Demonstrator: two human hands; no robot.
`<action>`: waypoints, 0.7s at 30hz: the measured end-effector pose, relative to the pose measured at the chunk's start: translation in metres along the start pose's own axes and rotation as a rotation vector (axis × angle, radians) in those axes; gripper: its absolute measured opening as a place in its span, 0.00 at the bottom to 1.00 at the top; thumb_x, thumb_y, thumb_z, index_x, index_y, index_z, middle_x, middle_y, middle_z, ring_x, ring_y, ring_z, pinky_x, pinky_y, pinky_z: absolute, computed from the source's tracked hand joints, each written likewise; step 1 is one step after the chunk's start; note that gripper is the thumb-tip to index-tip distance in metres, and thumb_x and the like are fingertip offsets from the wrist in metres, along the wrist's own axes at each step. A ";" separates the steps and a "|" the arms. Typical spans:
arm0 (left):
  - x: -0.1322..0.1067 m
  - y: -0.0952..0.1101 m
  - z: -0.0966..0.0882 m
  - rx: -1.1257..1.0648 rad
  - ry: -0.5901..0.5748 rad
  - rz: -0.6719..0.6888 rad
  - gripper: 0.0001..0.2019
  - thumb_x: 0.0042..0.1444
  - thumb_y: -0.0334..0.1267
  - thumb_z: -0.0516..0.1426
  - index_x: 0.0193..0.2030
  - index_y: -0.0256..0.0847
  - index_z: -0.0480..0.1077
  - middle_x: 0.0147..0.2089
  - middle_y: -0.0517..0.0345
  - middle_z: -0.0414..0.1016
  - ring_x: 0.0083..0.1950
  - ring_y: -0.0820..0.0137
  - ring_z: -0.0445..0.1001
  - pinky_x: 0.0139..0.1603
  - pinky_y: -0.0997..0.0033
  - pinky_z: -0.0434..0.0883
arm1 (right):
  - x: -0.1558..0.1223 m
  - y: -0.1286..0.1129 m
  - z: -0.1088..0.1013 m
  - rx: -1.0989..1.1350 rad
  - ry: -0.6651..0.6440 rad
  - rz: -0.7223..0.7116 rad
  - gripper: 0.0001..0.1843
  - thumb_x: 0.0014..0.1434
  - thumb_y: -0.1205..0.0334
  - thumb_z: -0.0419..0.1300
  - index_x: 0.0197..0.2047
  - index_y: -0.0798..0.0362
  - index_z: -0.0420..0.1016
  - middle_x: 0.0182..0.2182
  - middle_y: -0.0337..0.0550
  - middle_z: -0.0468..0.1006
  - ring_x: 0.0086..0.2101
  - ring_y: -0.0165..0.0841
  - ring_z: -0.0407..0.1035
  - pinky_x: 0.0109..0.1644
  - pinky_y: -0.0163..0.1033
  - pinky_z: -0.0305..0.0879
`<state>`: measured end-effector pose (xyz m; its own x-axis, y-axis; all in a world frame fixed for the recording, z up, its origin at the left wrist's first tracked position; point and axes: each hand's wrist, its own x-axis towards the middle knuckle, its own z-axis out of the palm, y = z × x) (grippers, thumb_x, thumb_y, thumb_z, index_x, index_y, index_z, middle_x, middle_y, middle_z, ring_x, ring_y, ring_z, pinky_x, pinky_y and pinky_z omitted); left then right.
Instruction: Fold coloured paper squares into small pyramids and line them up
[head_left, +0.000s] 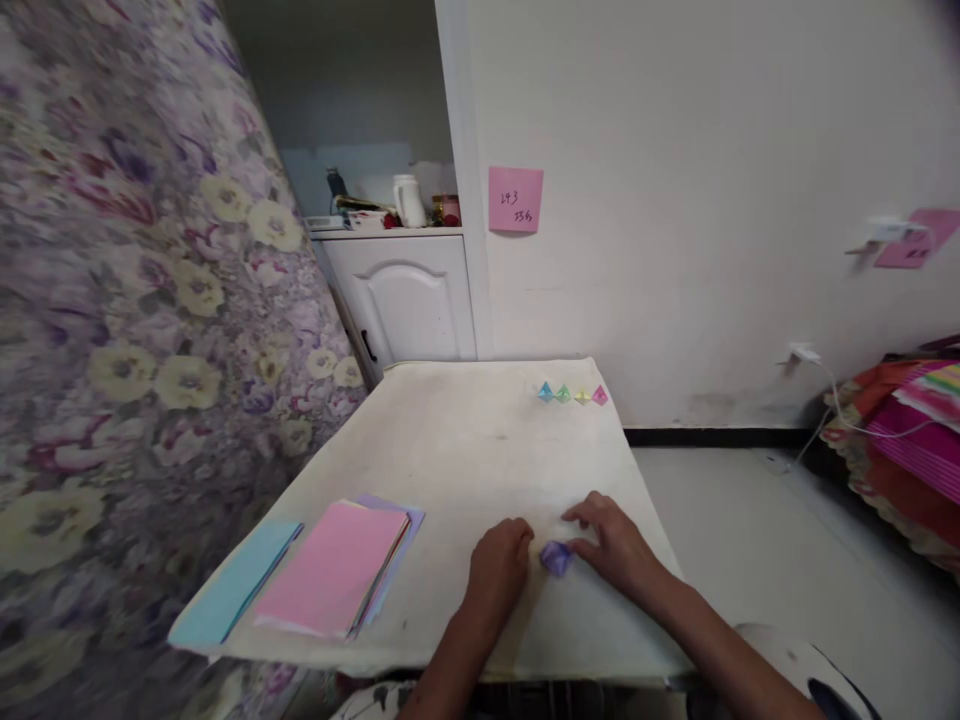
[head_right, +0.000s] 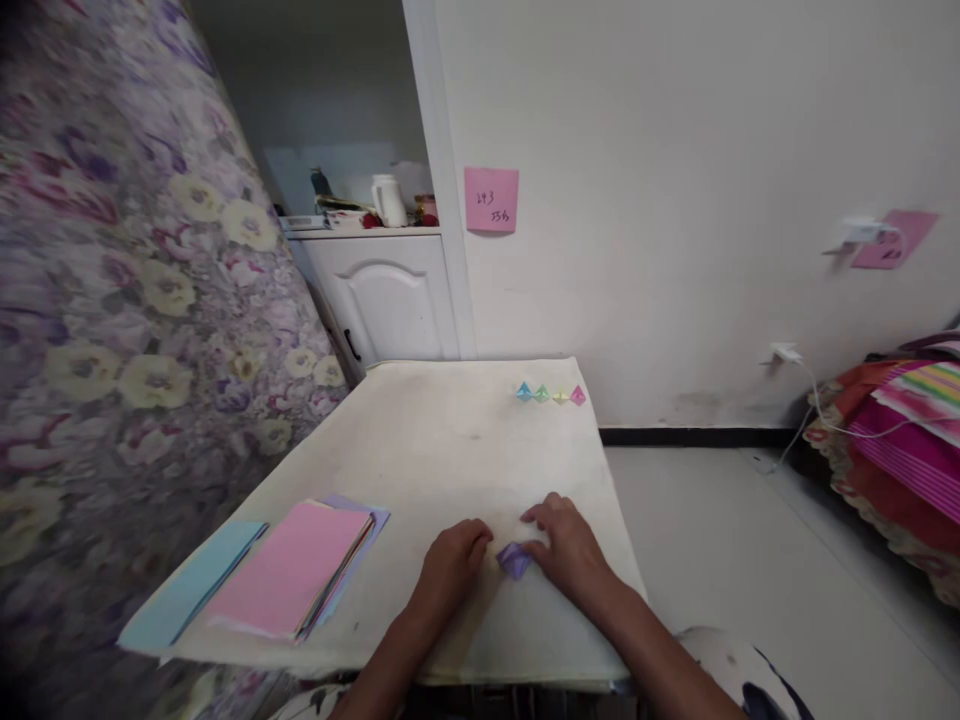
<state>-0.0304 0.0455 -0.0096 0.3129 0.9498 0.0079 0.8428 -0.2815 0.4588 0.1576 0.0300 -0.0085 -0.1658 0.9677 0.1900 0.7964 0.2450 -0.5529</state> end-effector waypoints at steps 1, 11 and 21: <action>0.000 0.002 0.000 -0.010 0.005 0.023 0.10 0.57 0.34 0.47 0.34 0.42 0.70 0.36 0.57 0.73 0.39 0.69 0.70 0.39 0.73 0.61 | -0.001 0.006 -0.006 0.032 0.021 0.023 0.13 0.49 0.66 0.60 0.40 0.51 0.73 0.31 0.40 0.69 0.36 0.33 0.64 0.42 0.35 0.59; 0.005 0.018 0.020 0.064 0.040 0.172 0.04 0.50 0.33 0.54 0.33 0.41 0.69 0.38 0.55 0.67 0.42 0.67 0.63 0.38 0.71 0.60 | 0.001 0.049 -0.007 0.073 0.003 0.180 0.08 0.51 0.66 0.53 0.32 0.53 0.73 0.28 0.39 0.72 0.30 0.31 0.66 0.35 0.33 0.59; 0.009 0.020 0.017 0.153 -0.017 0.034 0.06 0.52 0.32 0.50 0.29 0.41 0.67 0.38 0.56 0.67 0.41 0.68 0.65 0.36 0.71 0.59 | 0.028 0.066 0.000 0.090 -0.014 0.209 0.08 0.51 0.68 0.53 0.30 0.53 0.73 0.27 0.38 0.74 0.29 0.30 0.66 0.33 0.31 0.56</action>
<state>-0.0033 0.0462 -0.0158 0.3489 0.9371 0.0057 0.8881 -0.3326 0.3174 0.2055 0.0734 -0.0398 -0.0116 0.9985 0.0527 0.7595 0.0431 -0.6490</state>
